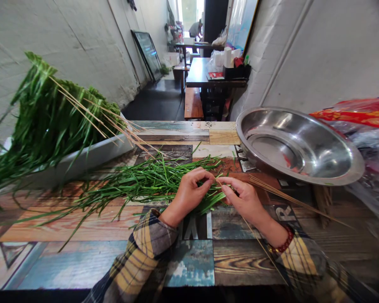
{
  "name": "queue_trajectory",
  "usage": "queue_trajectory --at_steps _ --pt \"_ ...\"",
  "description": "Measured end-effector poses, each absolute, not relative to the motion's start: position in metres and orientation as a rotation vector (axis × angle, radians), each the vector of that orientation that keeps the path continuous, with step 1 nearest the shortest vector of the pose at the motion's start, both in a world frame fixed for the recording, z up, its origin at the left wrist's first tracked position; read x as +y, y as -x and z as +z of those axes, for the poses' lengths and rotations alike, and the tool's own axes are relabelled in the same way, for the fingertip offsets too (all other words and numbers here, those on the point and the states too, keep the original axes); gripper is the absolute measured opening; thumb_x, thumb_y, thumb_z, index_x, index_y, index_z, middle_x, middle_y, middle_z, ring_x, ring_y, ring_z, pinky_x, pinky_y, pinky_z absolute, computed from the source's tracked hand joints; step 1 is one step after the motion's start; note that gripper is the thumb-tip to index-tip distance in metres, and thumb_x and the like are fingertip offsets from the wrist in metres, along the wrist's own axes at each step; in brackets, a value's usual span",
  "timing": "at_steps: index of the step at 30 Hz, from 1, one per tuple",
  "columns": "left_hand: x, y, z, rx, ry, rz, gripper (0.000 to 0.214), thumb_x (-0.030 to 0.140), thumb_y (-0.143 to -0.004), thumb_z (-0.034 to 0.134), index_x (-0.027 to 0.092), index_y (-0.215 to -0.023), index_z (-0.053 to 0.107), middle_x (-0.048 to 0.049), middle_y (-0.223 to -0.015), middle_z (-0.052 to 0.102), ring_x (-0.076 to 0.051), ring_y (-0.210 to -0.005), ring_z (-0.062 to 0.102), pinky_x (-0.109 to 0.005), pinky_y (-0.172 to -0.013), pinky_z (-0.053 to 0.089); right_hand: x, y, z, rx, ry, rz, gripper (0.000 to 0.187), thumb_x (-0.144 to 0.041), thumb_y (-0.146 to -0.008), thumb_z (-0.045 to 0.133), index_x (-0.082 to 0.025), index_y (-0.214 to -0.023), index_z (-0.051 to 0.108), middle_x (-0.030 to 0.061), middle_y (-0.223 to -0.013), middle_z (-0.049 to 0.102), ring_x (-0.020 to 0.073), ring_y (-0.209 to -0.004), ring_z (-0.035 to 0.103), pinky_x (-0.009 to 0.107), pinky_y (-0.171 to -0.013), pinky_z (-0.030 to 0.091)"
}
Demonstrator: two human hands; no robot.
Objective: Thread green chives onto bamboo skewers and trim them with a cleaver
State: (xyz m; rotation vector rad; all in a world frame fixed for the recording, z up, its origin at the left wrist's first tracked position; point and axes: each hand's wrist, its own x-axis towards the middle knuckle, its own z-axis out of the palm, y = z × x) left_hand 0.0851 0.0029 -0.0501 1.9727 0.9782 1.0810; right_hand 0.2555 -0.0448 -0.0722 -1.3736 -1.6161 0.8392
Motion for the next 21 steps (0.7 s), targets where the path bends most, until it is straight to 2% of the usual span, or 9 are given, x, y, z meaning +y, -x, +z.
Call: queue_trajectory --at_steps 5,7,21 --pt "0.0028 -0.0848 -0.0509 0.969 -1.969 1.062 0.012 0.012 -0.081 0.057 0.015 -0.073 0.066 -0.0019 -0.072 0.064 -0.013 -0.070 0.058 -0.024 -0.068 0.043 -0.0447 -0.2552 -0.0737 -1.556 1.329 0.907 0.044 -0.028 -0.087 0.050 -0.017 -0.130 0.049 -0.0071 -0.055 0.049 0.0092 -0.048 0.047 0.021 -0.050 0.040" --pt "0.0027 -0.0849 -0.0513 0.979 -1.964 1.054 0.012 0.013 -0.081 0.057 0.016 -0.073 0.066 -0.0017 -0.072 0.064 -0.013 -0.070 0.057 -0.024 -0.068 0.043 -0.0449 -0.2554 -0.0731 -1.570 1.305 0.915 0.046 -0.027 -0.088 0.050 -0.018 -0.132 0.046 -0.0080 -0.055 0.048 0.0089 -0.048 0.046 0.020 -0.051 0.040" --pt "0.0005 -0.0850 -0.0462 0.973 -1.957 0.974 0.014 0.016 -0.082 0.056 0.016 -0.073 0.066 -0.0025 -0.073 0.065 -0.014 -0.073 0.059 -0.025 -0.071 0.044 -0.0463 -0.2553 -0.0702 -1.623 1.304 0.877 0.027 -0.030 -0.088 0.049 -0.017 -0.112 0.051 -0.0077 -0.054 0.051 0.0097 -0.049 0.050 0.022 -0.054 0.040"
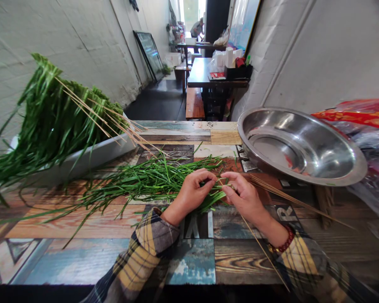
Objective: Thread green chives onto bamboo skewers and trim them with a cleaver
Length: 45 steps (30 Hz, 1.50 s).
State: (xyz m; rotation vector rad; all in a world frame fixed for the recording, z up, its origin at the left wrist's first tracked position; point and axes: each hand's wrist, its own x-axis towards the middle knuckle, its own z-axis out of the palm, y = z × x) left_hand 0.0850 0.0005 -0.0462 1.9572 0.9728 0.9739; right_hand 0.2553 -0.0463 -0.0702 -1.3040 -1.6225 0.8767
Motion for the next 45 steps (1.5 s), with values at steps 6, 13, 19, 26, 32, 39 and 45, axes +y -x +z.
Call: queue_trajectory --at_steps 6,13,19,26,32,39,45 --pt "0.000 -0.086 -0.048 0.880 -1.997 0.917 0.016 0.020 -0.084 0.055 0.016 -0.073 0.066 -0.0035 -0.075 0.065 -0.015 -0.077 0.059 -0.027 -0.074 0.045 -0.045 -0.256 -0.071 -1.611 1.310 0.856 0.030 -0.032 -0.088 0.051 -0.016 -0.113 0.051 -0.0075 -0.054 0.053 0.0097 -0.049 0.051 0.022 -0.054 0.041" --pt "0.011 -0.073 -0.052 1.098 -2.080 1.028 0.016 0.017 -0.086 0.053 0.016 -0.088 0.069 -0.0058 -0.086 0.066 -0.017 -0.084 0.061 -0.029 -0.078 0.046 -0.043 -0.259 -0.073 -1.603 1.362 0.920 0.026 -0.035 -0.087 0.051 -0.015 -0.103 0.059 -0.0049 -0.054 0.055 0.0099 -0.047 0.053 0.021 -0.048 0.039" --pt "0.019 -0.065 -0.062 1.202 -2.347 0.860 0.017 0.016 -0.087 0.051 0.018 -0.089 0.068 -0.0052 -0.087 0.065 -0.016 -0.083 0.059 -0.029 -0.077 0.044 -0.046 -0.258 -0.071 -1.673 1.361 0.931 0.019 -0.031 -0.085 0.052 -0.017 -0.097 0.059 -0.0039 -0.060 0.059 0.0096 -0.048 0.055 0.021 -0.049 0.041" --pt "0.017 -0.062 -0.058 1.359 -2.539 0.615 0.013 0.016 -0.085 0.052 0.019 -0.082 0.064 -0.0052 -0.086 0.061 -0.018 -0.083 0.056 -0.031 -0.075 0.042 -0.048 -0.258 -0.068 -1.789 1.360 0.881 0.014 -0.027 -0.085 0.052 -0.018 -0.094 0.058 -0.0069 -0.052 0.053 0.0093 -0.046 0.051 0.021 -0.049 0.038" --pt "0.015 -0.059 -0.050 1.347 -2.672 0.401 0.010 0.018 -0.081 0.056 0.021 -0.080 0.065 -0.0056 -0.089 0.059 -0.021 -0.088 0.054 -0.033 -0.071 0.038 -0.047 -0.258 -0.069 -1.814 1.383 0.861 0.015 -0.028 -0.085 0.052 -0.018 -0.095 0.059 -0.0069 -0.052 0.052 0.0098 -0.047 0.051 0.022 -0.050 0.039" --pt "0.009 -0.065 -0.047 1.381 -2.734 0.317 0.015 0.017 -0.084 0.051 0.019 -0.074 0.062 -0.0078 -0.089 0.059 -0.023 -0.087 0.053 -0.035 -0.069 0.037 -0.047 -0.256 -0.070 -1.802 1.360 0.902 0.015 -0.027 -0.086 0.051 -0.019 -0.095 0.058 -0.0069 -0.056 0.053 0.0094 -0.048 0.055 0.022 -0.053 0.041" --pt "0.013 -0.065 -0.050 1.333 -2.488 0.685 0.009 0.014 -0.080 0.053 0.019 -0.076 0.058 -0.0034 -0.085 0.061 -0.019 -0.084 0.054 -0.031 -0.074 0.039 -0.048 -0.256 -0.070 -1.757 1.348 0.887 0.015 -0.027 -0.085 0.051 -0.019 -0.095 0.058 -0.0061 -0.058 0.056 0.0093 -0.047 0.055 0.022 -0.053 0.043"
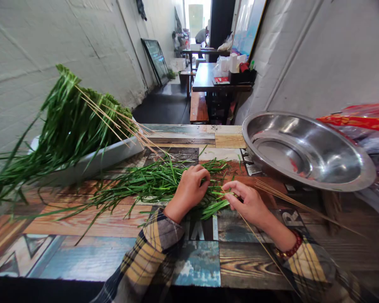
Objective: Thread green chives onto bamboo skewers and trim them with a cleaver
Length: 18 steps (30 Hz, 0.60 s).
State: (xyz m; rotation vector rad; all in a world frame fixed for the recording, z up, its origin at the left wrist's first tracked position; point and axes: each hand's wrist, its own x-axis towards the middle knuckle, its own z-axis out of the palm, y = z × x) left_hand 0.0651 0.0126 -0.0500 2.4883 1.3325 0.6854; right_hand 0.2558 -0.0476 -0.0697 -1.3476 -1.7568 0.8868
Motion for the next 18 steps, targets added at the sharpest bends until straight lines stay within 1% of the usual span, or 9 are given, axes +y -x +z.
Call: queue_trajectory --at_steps 4,6,9,13,15,18 --pt "0.0161 -0.0649 -0.0537 1.277 -2.288 0.809 0.009 0.012 -0.076 0.053 0.019 -0.072 0.055 0.0015 -0.070 0.059 -0.014 -0.069 0.053 -0.026 -0.067 0.040 -0.0476 -0.2554 -0.0692 -1.747 1.337 0.904 0.015 -0.026 -0.085 0.051 -0.019 -0.095 0.058 -0.0059 -0.057 0.057 0.0096 -0.048 0.056 0.022 -0.053 0.043" --pt "0.0163 -0.0652 -0.0550 1.285 -2.258 0.806 0.010 0.010 -0.075 0.052 0.019 -0.071 0.054 0.0025 -0.067 0.058 -0.013 -0.065 0.052 -0.025 -0.064 0.039 -0.0475 -0.2553 -0.0690 -1.745 1.340 0.904 0.015 -0.026 -0.085 0.052 -0.018 -0.095 0.058 -0.0056 -0.058 0.058 0.0095 -0.048 0.056 0.022 -0.052 0.042" --pt "0.0155 -0.0653 -0.0558 1.282 -2.287 0.774 0.013 0.008 -0.074 0.051 0.019 -0.075 0.057 0.0013 -0.071 0.061 -0.014 -0.068 0.054 -0.025 -0.066 0.040 -0.0475 -0.2553 -0.0687 -1.767 1.353 0.854 0.015 -0.026 -0.084 0.052 -0.018 -0.095 0.059 -0.0058 -0.057 0.056 0.0098 -0.048 0.055 0.022 -0.053 0.042" --pt "0.0142 -0.0645 -0.0549 1.288 -2.329 0.705 0.020 0.008 -0.075 0.053 0.019 -0.086 0.065 -0.0024 -0.084 0.066 -0.017 -0.081 0.059 -0.029 -0.074 0.042 -0.0477 -0.2555 -0.0690 -1.779 1.336 0.854 0.015 -0.026 -0.085 0.051 -0.018 -0.095 0.059 -0.0054 -0.058 0.057 0.0098 -0.048 0.055 0.022 -0.054 0.043" --pt "0.0137 -0.0641 -0.0540 1.310 -2.363 0.665 0.021 0.009 -0.075 0.055 0.021 -0.086 0.068 -0.0032 -0.086 0.067 -0.019 -0.086 0.059 -0.031 -0.077 0.042 -0.0478 -0.2554 -0.0692 -1.775 1.332 0.852 0.015 -0.027 -0.085 0.052 -0.019 -0.095 0.059 -0.0050 -0.059 0.057 0.0097 -0.048 0.055 0.022 -0.053 0.043" --pt "0.0130 -0.0649 -0.0534 1.348 -2.397 0.696 0.015 0.013 -0.078 0.058 0.022 -0.082 0.069 -0.0033 -0.087 0.066 -0.020 -0.087 0.057 -0.033 -0.078 0.041 -0.0479 -0.2547 -0.0688 -1.760 1.329 0.866 0.015 -0.027 -0.085 0.052 -0.019 -0.095 0.059 -0.0049 -0.060 0.057 0.0095 -0.048 0.055 0.022 -0.053 0.043"
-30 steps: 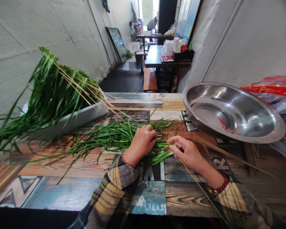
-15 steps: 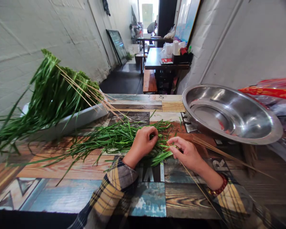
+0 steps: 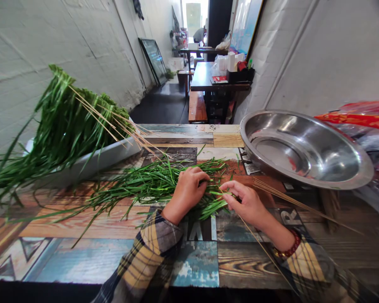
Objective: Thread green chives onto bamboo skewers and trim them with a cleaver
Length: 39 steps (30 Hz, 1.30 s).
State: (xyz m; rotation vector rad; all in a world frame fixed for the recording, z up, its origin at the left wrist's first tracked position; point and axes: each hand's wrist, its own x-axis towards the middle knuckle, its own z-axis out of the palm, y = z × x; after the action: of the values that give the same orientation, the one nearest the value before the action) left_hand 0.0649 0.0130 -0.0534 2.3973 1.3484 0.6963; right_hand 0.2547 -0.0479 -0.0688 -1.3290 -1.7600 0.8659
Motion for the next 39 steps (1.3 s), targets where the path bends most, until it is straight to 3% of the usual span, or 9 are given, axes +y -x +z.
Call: queue_trajectory --at_steps 8,13,19,24,27,30,34,39 --pt "0.006 -0.077 -0.055 1.298 -2.411 0.894 0.010 0.019 -0.081 0.062 0.024 -0.082 0.071 -0.0020 -0.084 0.066 -0.018 -0.085 0.055 -0.033 -0.077 0.036 -0.049 -0.251 -0.071 -1.691 1.315 0.901 0.017 -0.028 -0.085 0.052 -0.019 -0.098 0.058 -0.0053 -0.060 0.056 0.0096 -0.050 0.055 0.022 -0.053 0.043" --pt "0.004 -0.081 -0.055 1.225 -2.341 0.940 0.007 0.016 -0.079 0.064 0.021 -0.080 0.068 -0.0015 -0.080 0.065 -0.018 -0.082 0.056 -0.032 -0.075 0.038 -0.047 -0.251 -0.073 -1.608 1.312 0.958 0.030 -0.028 -0.086 0.051 -0.017 -0.114 0.053 -0.0053 -0.061 0.057 0.0102 -0.052 0.058 0.022 -0.055 0.046" --pt "0.003 -0.081 -0.058 1.165 -2.282 1.004 0.033 0.010 -0.074 0.065 0.020 -0.105 0.059 -0.0002 -0.081 0.064 -0.018 -0.082 0.057 -0.032 -0.078 0.041 -0.045 -0.253 -0.071 -1.679 1.354 0.906 0.031 -0.030 -0.087 0.052 -0.016 -0.113 0.062 -0.0009 -0.067 0.065 0.0113 -0.054 0.062 0.023 -0.057 0.048" --pt "0.002 -0.082 -0.058 1.153 -2.268 1.019 0.039 0.008 -0.073 0.065 0.020 -0.110 0.057 -0.0002 -0.082 0.064 -0.018 -0.082 0.056 -0.033 -0.079 0.041 -0.045 -0.253 -0.070 -1.663 1.356 0.935 0.034 -0.030 -0.087 0.051 -0.014 -0.114 0.063 -0.0017 -0.059 0.062 0.0113 -0.051 0.060 0.022 -0.052 0.046" --pt "0.003 -0.082 -0.058 1.157 -2.268 0.993 0.042 0.010 -0.074 0.065 0.020 -0.114 0.056 -0.0001 -0.083 0.065 -0.018 -0.083 0.057 -0.033 -0.080 0.041 -0.045 -0.253 -0.069 -1.675 1.361 0.895 0.031 -0.030 -0.086 0.051 -0.013 -0.107 0.066 0.0008 -0.065 0.065 0.0113 -0.051 0.060 0.022 -0.052 0.046" --pt "0.005 -0.079 -0.059 1.182 -2.300 0.889 0.034 0.010 -0.074 0.063 0.021 -0.107 0.060 -0.0002 -0.085 0.065 -0.018 -0.086 0.057 -0.033 -0.080 0.040 -0.045 -0.254 -0.069 -1.690 1.374 0.804 0.030 -0.030 -0.086 0.050 -0.013 -0.103 0.069 0.0037 -0.072 0.069 0.0116 -0.052 0.060 0.023 -0.054 0.047" --pt "0.008 -0.073 -0.057 1.275 -2.392 0.673 0.019 0.010 -0.075 0.060 0.021 -0.089 0.066 -0.0017 -0.087 0.066 -0.020 -0.089 0.057 -0.033 -0.077 0.039 -0.044 -0.255 -0.070 -1.696 1.405 0.709 0.030 -0.031 -0.085 0.050 -0.014 -0.101 0.070 0.0031 -0.066 0.068 0.0130 -0.053 0.059 0.024 -0.055 0.047" --pt "0.009 -0.068 -0.053 1.331 -2.493 0.567 0.016 0.012 -0.079 0.057 0.022 -0.086 0.068 -0.0027 -0.087 0.066 -0.021 -0.089 0.056 -0.035 -0.076 0.037 -0.044 -0.258 -0.072 -1.633 1.419 0.745 0.035 -0.034 -0.085 0.049 -0.013 -0.104 0.070 0.0022 -0.060 0.065 0.0139 -0.052 0.058 0.024 -0.051 0.044"
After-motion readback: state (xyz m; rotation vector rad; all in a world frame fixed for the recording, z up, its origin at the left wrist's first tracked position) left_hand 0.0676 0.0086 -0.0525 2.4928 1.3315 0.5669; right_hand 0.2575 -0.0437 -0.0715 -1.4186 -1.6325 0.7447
